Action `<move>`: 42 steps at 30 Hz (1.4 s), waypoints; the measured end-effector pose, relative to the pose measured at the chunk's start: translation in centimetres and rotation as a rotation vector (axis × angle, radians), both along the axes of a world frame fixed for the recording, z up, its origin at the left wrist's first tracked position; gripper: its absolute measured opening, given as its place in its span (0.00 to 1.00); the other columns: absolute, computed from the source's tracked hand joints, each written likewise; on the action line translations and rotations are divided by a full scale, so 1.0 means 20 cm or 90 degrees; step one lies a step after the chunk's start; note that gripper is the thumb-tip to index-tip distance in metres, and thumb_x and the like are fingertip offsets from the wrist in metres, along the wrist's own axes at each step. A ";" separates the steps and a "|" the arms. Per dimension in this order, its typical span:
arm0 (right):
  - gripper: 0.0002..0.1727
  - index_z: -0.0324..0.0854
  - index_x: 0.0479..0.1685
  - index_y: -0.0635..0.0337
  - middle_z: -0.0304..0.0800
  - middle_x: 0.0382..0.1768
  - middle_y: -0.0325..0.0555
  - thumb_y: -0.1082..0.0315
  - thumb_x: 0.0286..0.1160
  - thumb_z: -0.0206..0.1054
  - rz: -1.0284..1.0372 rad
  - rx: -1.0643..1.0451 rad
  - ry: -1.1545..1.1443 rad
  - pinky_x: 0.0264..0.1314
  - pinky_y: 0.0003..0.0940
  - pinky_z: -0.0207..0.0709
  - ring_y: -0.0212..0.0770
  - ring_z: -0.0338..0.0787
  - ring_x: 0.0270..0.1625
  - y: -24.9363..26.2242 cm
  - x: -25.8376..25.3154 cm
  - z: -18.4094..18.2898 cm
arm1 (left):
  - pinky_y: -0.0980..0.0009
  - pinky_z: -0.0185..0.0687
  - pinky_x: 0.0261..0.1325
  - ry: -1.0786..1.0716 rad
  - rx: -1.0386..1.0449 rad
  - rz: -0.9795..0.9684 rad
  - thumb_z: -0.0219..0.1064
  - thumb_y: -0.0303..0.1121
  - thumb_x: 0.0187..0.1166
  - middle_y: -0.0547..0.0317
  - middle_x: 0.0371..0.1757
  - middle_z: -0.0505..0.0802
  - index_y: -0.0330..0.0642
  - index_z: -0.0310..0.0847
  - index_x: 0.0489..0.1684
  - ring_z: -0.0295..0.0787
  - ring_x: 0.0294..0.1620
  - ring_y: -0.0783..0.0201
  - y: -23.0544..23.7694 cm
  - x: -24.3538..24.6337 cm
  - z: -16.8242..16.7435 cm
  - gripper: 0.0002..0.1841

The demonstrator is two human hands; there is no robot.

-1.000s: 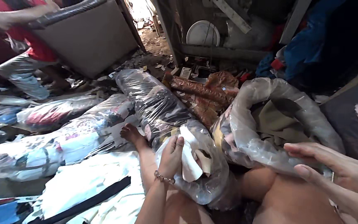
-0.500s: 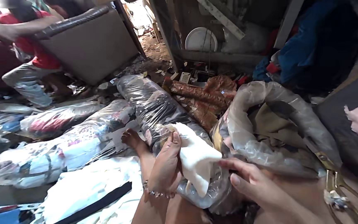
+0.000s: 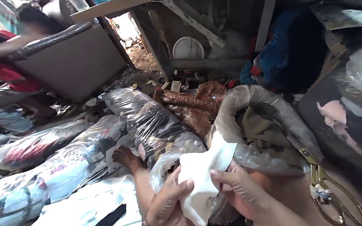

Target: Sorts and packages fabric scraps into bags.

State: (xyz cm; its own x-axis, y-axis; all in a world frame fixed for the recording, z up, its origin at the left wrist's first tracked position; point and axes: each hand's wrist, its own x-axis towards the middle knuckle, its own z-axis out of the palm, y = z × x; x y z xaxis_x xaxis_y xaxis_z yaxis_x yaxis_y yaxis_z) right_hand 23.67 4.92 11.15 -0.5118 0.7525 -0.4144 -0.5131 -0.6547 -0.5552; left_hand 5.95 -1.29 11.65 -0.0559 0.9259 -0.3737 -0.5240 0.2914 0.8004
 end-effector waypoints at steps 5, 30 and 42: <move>0.22 0.59 0.76 0.55 0.87 0.41 0.49 0.71 0.87 0.58 0.003 -0.140 -0.062 0.40 0.34 0.88 0.41 0.92 0.37 0.04 -0.03 -0.03 | 0.59 0.94 0.49 -0.191 -0.145 0.145 0.46 0.34 0.93 0.48 0.40 0.96 0.38 0.83 0.50 0.97 0.42 0.57 0.05 0.06 -0.06 0.17; 0.08 0.85 0.47 0.72 0.93 0.42 0.46 0.77 0.72 0.68 0.127 0.497 -0.313 0.55 0.28 0.86 0.28 0.92 0.46 -0.09 0.18 -0.02 | 0.61 0.92 0.50 -0.069 -0.068 0.200 0.51 0.26 0.89 0.52 0.49 0.92 0.42 0.59 0.76 0.94 0.46 0.61 0.07 0.26 0.06 0.19; 0.15 0.80 0.60 0.65 0.92 0.50 0.27 0.82 0.78 0.58 0.190 0.500 -0.164 0.64 0.28 0.84 0.20 0.89 0.54 -0.12 0.33 -0.09 | 0.54 0.92 0.47 -0.327 -0.053 0.307 0.30 0.62 0.90 0.52 0.43 0.94 0.43 0.80 0.55 0.95 0.46 0.56 0.10 0.20 -0.12 0.36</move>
